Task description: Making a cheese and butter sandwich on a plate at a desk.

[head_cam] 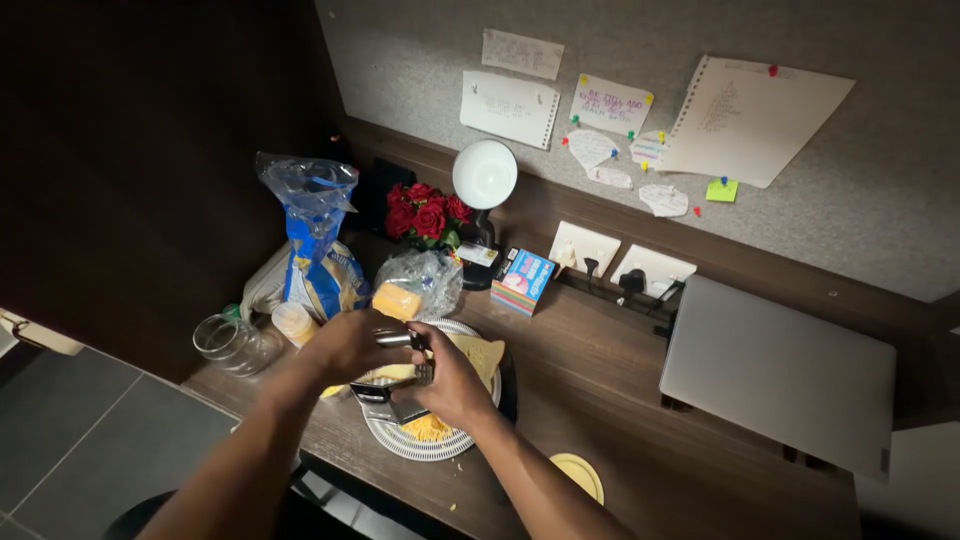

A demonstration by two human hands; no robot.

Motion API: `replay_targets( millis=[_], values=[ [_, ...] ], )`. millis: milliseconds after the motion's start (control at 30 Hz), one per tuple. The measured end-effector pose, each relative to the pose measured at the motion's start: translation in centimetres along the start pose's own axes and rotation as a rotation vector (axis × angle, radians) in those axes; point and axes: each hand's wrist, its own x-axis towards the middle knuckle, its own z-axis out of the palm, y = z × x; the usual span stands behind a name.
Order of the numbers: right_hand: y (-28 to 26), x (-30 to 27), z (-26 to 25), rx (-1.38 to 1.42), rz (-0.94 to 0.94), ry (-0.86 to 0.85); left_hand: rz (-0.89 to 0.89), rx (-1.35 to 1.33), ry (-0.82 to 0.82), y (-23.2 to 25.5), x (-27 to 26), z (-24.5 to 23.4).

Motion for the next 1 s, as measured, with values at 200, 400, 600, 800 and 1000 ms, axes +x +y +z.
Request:
replay_targets(
  millis=[200, 400, 600, 800, 1000],
  values=[
    [0.3, 0.1, -0.9, 0.023, -0.049, 0.018, -0.113, -0.101, 0.126, 1.9, -0.2, -0.6],
    [-0.5, -0.5, -1.2, 0.137, 0.076, 0.101, -0.104, -0.33, 0.3, 1.7, -0.9, 0.4],
    [-0.1, -0.4, -0.8, 0.393, 0.116, 0.081, -0.12, -0.54, 0.214, 1.4, -1.6, 1.5],
    [-0.8, -0.2, -0.9, 0.335, 0.212, 0.081, -0.323, -0.468, 0.227, 2.5, -2.4, 1.2],
    [1.8, -0.9, -0.4, 0.097, -0.116, 0.057, -0.408, -0.493, 0.383, -0.5, -1.3, 3.2]
  ],
)
